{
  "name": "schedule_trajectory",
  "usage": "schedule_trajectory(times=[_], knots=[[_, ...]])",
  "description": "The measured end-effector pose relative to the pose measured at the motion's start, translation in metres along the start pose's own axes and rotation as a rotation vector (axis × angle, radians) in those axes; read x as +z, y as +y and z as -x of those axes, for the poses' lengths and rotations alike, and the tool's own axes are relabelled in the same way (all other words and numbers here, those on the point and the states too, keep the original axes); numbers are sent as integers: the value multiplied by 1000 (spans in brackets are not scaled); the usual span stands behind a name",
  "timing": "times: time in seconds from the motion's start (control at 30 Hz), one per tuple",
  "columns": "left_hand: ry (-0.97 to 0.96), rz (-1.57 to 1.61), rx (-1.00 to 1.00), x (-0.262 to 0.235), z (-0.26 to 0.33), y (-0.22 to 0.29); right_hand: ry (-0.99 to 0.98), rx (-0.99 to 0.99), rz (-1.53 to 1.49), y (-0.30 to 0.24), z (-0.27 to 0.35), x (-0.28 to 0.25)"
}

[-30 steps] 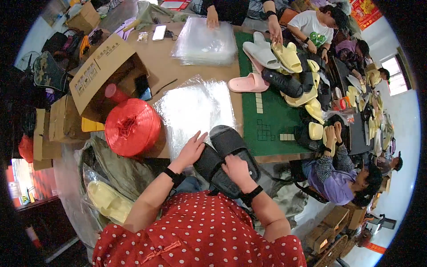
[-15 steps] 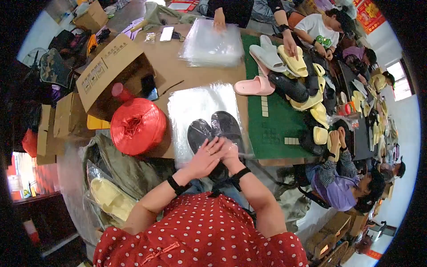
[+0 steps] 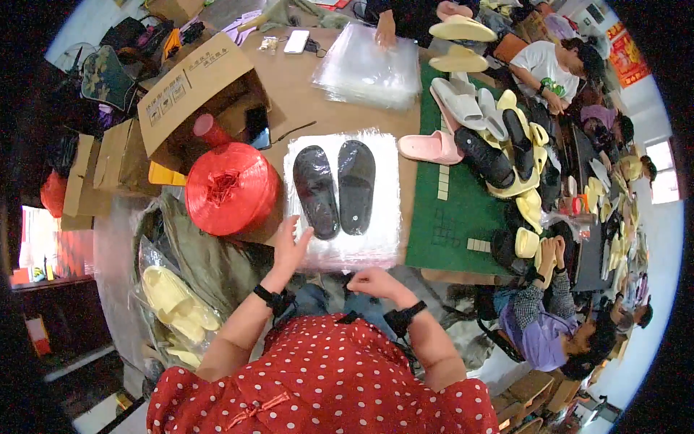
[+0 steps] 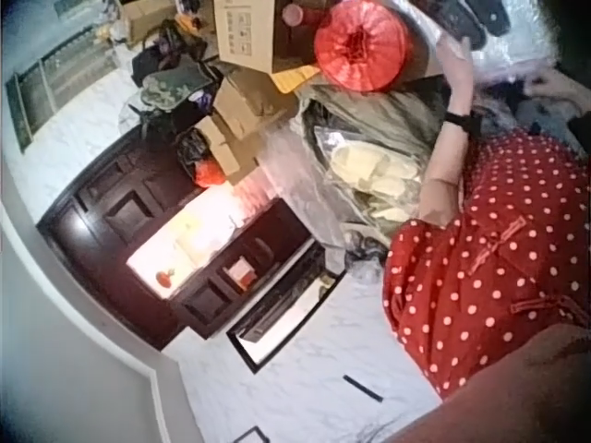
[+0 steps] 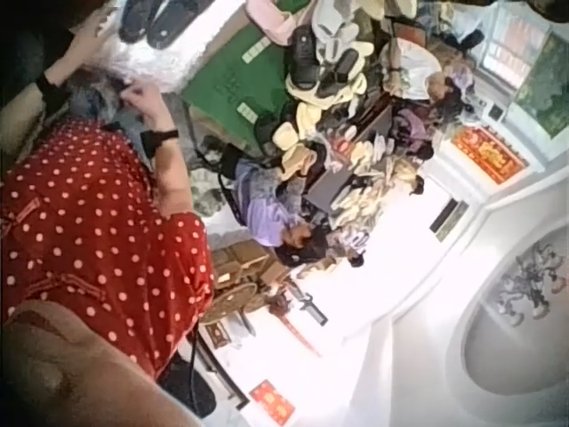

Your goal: The recorder is seen putting pairs of slippers into plastic bags and then placing them into a large sack.

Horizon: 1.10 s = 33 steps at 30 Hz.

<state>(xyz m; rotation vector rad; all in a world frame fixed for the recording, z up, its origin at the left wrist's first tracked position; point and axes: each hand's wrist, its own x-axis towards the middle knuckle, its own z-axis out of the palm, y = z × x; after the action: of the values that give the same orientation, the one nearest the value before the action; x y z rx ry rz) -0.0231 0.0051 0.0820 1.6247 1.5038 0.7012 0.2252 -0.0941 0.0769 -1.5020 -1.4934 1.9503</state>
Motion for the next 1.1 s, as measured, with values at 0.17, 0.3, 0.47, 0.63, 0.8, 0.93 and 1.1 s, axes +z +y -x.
schedule_trajectory(times=[0.17,0.3,0.47,0.63,0.8,0.93,1.1], knots=[[98,-23,-424,26,-26,-40,652,92,-5,-14,-14,-58],[-26,12,-516,50,-34,-36,884,111,51,6,-82,-73],[150,41,-533,73,-29,-43,770,182,275,16,-122,-58],[285,-25,-417,80,-25,-24,592,263,156,30,-114,-80],[417,126,-219,80,-13,-23,587,163,-167,2,-90,-72],[275,686,-345,44,13,7,469,77,-384,-15,-66,-58],[466,865,-124,-33,75,42,211,-220,-284,-99,-51,-19]])
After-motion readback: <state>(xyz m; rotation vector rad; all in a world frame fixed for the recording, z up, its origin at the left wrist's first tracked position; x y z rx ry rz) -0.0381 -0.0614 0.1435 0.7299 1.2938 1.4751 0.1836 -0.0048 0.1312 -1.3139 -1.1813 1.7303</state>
